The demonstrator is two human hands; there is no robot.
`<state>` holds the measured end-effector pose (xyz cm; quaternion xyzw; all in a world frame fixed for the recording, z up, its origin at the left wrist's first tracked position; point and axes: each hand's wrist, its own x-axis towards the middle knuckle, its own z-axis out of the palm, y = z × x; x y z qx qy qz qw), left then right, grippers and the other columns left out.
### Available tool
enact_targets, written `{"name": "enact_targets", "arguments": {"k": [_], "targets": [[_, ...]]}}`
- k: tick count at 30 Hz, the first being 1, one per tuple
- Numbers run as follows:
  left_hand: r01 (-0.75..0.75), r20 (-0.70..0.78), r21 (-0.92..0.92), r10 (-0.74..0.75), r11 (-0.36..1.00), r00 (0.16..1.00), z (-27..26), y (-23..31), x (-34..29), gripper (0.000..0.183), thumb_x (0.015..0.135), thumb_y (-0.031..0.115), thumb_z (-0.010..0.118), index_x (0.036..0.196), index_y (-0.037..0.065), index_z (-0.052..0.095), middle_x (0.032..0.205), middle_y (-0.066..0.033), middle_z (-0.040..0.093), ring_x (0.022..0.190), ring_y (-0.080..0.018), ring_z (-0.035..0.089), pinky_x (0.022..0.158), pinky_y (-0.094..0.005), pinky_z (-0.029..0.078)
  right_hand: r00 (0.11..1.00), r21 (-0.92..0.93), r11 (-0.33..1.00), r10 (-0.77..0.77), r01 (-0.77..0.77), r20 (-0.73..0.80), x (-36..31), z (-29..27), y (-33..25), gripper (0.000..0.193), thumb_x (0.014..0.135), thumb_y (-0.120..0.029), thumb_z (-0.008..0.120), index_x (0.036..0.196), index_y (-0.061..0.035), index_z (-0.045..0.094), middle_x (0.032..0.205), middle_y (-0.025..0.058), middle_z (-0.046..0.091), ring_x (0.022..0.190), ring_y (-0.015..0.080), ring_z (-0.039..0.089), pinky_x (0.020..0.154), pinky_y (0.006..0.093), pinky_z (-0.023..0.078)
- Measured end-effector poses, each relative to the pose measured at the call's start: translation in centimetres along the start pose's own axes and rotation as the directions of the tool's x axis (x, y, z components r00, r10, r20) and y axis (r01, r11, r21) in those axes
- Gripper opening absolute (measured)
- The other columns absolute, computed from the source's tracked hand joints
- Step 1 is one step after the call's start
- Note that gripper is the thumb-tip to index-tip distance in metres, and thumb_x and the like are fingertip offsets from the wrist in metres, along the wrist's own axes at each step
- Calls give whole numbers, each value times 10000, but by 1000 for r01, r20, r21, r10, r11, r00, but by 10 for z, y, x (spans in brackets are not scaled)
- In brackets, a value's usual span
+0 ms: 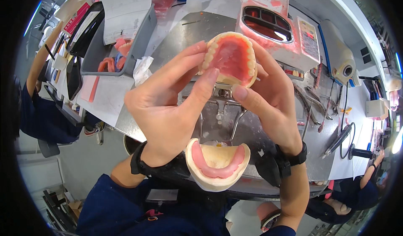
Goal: Adjusting the fit of a set of dentures on a dental model using a drill and manual tools.
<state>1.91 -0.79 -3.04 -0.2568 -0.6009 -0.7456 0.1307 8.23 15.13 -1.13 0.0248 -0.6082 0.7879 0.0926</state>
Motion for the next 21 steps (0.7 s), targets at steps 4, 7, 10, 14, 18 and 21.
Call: {"name": "enact_targets", "arguments": {"k": [4,7,10,14,18,21], "targets": [[9,-46,-14,-10,1000,999,3,1,-2,278,798,-65,772,1075,-57,745,1154,-249,723,974,-209,740,852,-282,577,1000,0,1000,-7,7,7,0,-1,2,765,892,-56,726,1546,34,338,1393,165,576,1267,216,573,1035,341,461],[38,-63,-38,-41,999,997,3,1,-5,259,793,-82,772,1051,-72,745,1146,-261,720,990,-226,739,850,-289,588,1000,-9,1000,-20,20,1,-2,-3,4,776,890,-53,726,1550,36,328,1416,174,561,1290,232,563,1060,364,451],[-2,-33,-57,0,998,999,3,1,-7,242,837,-106,752,1078,-101,725,1202,-277,684,1056,-239,696,897,-355,603,1000,-7,1000,-30,30,7,-2,-3,5,782,888,-55,729,1550,42,324,1434,187,545,1316,250,545,1091,387,430],[-13,-51,-92,9,996,999,5,0,-7,220,830,-124,746,1048,-104,725,1207,-290,678,1059,-250,695,903,-363,603,1000,10,1000,-27,27,5,-2,-2,4,785,886,-57,732,1548,48,323,1445,199,532,1340,264,525,1119,404,404],[-1,-52,-100,-4,995,999,5,0,-8,216,828,-130,743,1042,-108,723,1209,-295,675,1059,-254,695,907,-368,602,1000,-4,1000,-18,18,0,-3,-1,3,790,883,-56,736,1548,49,322,1448,203,529,1344,265,522,1121,406,403],[22,-58,-126,-30,992,998,6,1,-9,218,828,-131,741,1044,-112,721,1207,-297,676,1055,-254,697,906,-370,602,1000,2,1000,-26,26,3,-3,-1,3,793,879,-52,738,1548,46,323,1438,203,539,1335,265,532,1117,406,407]]}}
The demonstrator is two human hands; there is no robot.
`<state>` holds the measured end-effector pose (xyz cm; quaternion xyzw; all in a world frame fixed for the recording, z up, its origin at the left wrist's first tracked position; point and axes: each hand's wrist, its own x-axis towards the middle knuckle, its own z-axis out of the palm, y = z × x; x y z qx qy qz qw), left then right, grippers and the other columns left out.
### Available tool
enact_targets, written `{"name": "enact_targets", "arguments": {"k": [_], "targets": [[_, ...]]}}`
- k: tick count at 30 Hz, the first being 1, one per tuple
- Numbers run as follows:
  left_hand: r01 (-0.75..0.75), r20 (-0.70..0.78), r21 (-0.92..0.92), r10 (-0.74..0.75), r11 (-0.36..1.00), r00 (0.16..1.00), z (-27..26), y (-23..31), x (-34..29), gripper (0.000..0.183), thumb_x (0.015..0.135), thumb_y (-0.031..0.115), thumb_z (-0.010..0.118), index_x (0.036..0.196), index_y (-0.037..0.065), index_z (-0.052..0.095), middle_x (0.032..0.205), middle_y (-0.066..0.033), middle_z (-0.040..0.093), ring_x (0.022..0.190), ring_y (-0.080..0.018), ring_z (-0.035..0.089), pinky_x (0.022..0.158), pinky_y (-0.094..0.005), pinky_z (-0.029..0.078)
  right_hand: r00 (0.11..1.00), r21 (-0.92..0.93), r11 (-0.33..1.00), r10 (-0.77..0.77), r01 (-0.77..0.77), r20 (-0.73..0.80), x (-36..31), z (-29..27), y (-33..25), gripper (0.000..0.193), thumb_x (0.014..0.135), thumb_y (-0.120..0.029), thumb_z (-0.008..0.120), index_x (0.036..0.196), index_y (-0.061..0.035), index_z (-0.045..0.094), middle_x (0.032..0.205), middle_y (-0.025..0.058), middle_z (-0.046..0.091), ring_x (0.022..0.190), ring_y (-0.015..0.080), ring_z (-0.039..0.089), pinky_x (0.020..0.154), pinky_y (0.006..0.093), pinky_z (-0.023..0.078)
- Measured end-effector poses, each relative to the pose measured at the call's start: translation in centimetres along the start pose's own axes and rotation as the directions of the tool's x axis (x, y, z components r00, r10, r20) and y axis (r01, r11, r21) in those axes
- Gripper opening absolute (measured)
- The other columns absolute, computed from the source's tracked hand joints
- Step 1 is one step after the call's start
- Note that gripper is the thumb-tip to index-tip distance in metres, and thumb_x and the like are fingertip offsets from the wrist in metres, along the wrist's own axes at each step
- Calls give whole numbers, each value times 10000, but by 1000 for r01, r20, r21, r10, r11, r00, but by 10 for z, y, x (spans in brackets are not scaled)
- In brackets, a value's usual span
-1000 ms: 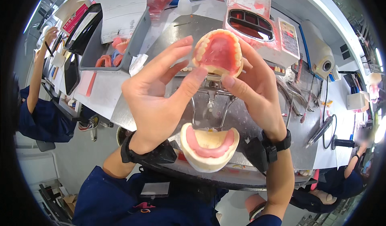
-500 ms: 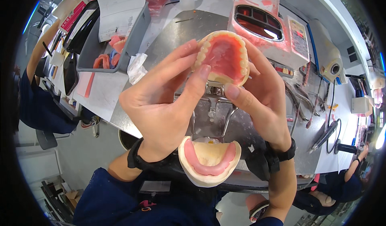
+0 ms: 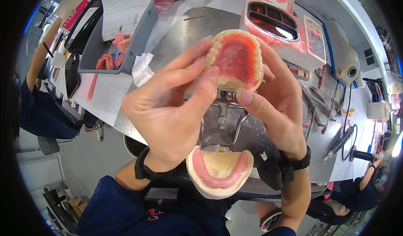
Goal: Adjusting the fit of a set of dentures on a dental model using a drill and manual tools.
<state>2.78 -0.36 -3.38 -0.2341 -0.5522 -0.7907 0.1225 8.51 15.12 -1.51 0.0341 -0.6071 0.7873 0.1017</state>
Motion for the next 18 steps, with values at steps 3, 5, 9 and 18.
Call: {"name": "enact_targets", "arguments": {"k": [3,5,9,18], "targets": [[25,-4,-31,-25,999,1000,0,2,0,234,828,-132,739,1061,-116,716,1215,-294,673,1054,-251,695,909,-372,599,1000,9,1000,1,-1,10,1,0,1,795,877,-52,741,1548,41,327,1422,203,553,1320,264,545,1114,405,412],[41,-3,-40,-41,998,999,0,4,0,244,828,-132,737,1071,-119,712,1221,-288,671,1058,-249,691,912,-375,598,1000,15,1000,7,-7,10,1,0,1,793,875,-52,739,1548,39,329,1414,200,560,1313,262,552,1111,404,415],[58,16,9,-59,998,998,-1,7,0,299,822,-131,744,1117,-119,696,1242,-270,661,1082,-255,679,925,-387,594,999,5,1000,-7,6,32,2,0,0,778,879,-53,726,1547,35,336,1407,192,566,1305,257,557,1100,397,424],[52,377,325,-180,944,908,-21,12,36,688,771,80,848,1393,6,562,1306,-122,656,1130,-201,654,839,-304,545,997,-1,997,75,-75,10,4,-1,-3,768,892,-75,733,1551,4,346,1374,164,594,1236,191,585,1013,327,474]]}}
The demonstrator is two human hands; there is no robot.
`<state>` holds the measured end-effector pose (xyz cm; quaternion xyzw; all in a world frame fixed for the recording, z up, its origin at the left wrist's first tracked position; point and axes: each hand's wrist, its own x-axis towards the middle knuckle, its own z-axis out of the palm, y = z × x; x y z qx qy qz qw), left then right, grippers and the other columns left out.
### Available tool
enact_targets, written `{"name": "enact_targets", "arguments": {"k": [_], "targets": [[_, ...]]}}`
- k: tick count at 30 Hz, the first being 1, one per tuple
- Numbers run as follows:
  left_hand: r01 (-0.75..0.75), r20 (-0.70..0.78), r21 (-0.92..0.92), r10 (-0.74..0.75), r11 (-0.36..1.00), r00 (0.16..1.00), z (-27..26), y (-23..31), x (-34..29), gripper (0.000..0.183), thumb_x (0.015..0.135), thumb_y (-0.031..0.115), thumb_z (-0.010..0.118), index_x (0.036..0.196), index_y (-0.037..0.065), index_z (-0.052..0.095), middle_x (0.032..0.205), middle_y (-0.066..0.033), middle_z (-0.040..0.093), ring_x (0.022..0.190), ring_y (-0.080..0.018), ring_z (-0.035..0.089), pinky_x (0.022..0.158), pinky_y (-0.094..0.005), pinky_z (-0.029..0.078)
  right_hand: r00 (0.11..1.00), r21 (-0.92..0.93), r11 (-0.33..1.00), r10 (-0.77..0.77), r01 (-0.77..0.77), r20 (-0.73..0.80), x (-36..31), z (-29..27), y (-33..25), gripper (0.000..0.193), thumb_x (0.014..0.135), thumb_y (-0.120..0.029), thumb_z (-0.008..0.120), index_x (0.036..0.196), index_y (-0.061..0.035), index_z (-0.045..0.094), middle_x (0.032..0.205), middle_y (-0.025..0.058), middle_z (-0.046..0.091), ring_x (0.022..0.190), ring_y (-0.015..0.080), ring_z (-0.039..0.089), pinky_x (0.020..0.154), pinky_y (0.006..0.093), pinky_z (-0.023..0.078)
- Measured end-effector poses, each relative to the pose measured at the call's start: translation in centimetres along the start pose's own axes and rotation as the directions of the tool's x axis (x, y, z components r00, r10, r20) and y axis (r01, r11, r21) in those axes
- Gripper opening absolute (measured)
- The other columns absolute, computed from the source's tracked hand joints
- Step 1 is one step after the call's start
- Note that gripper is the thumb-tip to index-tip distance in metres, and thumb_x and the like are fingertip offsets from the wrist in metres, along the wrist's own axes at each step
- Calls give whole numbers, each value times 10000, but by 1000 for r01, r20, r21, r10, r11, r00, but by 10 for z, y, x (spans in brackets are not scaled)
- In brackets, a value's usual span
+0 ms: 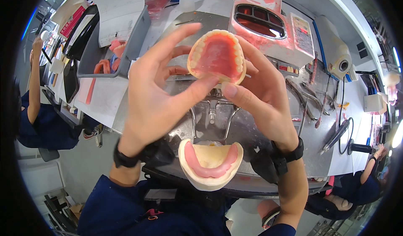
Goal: Adjusting the fit of a set of dentures on a dental model using a drill and manual tools.
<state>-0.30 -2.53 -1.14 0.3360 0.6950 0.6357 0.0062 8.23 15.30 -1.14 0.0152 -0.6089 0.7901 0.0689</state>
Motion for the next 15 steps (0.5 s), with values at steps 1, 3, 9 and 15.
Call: {"name": "enact_targets", "arguments": {"k": [1,3,9,15], "targets": [[3,122,41,-8,999,993,-11,0,5,717,784,82,853,1424,12,539,1328,-94,641,1148,-175,635,830,-284,523,1000,-10,1000,1,-1,-1,0,0,-1,764,896,-75,731,1552,0,347,1373,163,596,1234,188,586,1011,323,474],[-10,247,75,-9,997,969,-23,-1,16,724,775,93,852,1435,78,554,1328,-56,649,1024,-119,637,715,-245,473,1000,-26,1000,3,-3,1,-1,0,0,756,903,-75,727,1553,-8,347,1370,160,600,1229,183,588,1006,313,475],[-75,406,56,46,996,913,-38,2,29,725,774,76,830,1442,104,549,1299,-59,651,874,-110,616,664,-244,472,1000,-38,999,-1,1,-2,0,0,1,764,909,-81,734,1558,-5,336,1375,160,598,1242,192,583,1019,322,468],[69,498,-162,22,984,867,-30,1,35,723,837,-31,775,1489,47,471,1444,-90,542,1050,-140,669,781,-260,598,998,-71,996,-54,56,30,-2,0,1,796,879,-77,709,1558,23,305,1440,195,533,1325,255,540,1105,391,426]]}}
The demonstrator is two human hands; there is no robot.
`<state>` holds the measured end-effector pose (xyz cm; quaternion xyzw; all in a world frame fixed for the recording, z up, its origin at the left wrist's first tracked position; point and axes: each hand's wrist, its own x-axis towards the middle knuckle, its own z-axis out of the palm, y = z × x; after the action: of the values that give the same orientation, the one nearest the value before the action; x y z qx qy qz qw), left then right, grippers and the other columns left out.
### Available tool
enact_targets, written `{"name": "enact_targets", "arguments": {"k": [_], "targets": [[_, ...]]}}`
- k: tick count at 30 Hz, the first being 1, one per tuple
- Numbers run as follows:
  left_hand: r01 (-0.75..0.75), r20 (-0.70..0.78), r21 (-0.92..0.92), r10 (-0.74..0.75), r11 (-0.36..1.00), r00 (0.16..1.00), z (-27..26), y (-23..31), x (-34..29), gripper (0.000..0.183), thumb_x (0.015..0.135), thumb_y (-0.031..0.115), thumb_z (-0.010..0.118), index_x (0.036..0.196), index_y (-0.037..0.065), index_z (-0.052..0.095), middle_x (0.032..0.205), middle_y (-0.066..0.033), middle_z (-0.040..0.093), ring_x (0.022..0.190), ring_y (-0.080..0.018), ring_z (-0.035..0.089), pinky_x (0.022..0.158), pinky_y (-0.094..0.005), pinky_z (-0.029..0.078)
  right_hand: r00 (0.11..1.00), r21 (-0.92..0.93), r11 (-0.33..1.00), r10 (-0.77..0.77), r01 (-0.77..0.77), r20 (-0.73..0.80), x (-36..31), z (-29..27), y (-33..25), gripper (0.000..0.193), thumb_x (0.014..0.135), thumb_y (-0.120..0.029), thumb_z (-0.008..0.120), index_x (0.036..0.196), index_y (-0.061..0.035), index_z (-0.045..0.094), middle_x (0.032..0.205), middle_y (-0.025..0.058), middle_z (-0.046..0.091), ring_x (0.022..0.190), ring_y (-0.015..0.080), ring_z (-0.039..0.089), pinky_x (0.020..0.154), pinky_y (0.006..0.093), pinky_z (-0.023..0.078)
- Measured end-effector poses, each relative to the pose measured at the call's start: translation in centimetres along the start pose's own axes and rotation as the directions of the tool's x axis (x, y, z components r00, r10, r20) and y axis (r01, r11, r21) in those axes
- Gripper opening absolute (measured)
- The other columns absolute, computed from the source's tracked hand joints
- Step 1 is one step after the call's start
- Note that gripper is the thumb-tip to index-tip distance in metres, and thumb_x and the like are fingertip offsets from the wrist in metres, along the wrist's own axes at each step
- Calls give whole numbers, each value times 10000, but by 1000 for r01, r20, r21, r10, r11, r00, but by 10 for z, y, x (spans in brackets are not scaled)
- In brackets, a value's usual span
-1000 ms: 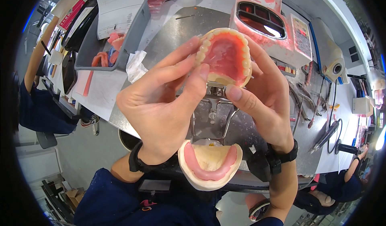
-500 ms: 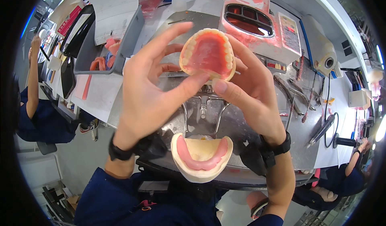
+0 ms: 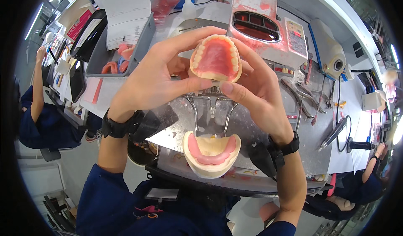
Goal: Adjusting the fit of a set of dentures on a dental model using a drill and manual tools.
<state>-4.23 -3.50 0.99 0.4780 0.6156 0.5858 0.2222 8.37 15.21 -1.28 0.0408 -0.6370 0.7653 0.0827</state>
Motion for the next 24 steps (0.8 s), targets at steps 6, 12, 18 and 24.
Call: {"name": "enact_targets", "arguments": {"k": [6,12,18,24], "targets": [[27,-22,-48,-28,998,999,2,-1,-3,683,852,-49,757,1473,27,482,1416,-108,567,1096,-172,670,882,-326,610,1000,-32,999,19,-18,21,3,-2,1,794,871,-9,702,1558,17,306,1442,192,531,1332,256,530,1126,393,400],[-137,-39,176,146,975,988,9,-5,-16,634,850,-90,709,1446,12,520,1399,-115,592,1163,-172,640,979,-350,570,976,-102,990,-72,95,207,-1,-13,-3,784,880,18,690,1560,17,301,1452,190,526,1341,246,516,1133,397,390],[-163,121,58,155,985,981,6,6,-39,692,795,-106,620,1466,24,514,1442,-121,567,1280,-208,577,1099,-400,476,935,-62,991,-90,118,344,-7,-30,-11,582,984,-178,667,1471,51,445,1434,169,566,1290,210,554,1093,364,444],[-396,148,320,367,861,918,18,11,-53,812,657,148,888,1405,57,584,1453,-174,563,1233,-318,628,1064,-400,488,915,-172,974,-69,148,397,-7,-30,-12,511,957,-171,705,1381,66,548,1358,153,623,1178,174,619,1025,325,489]]}}
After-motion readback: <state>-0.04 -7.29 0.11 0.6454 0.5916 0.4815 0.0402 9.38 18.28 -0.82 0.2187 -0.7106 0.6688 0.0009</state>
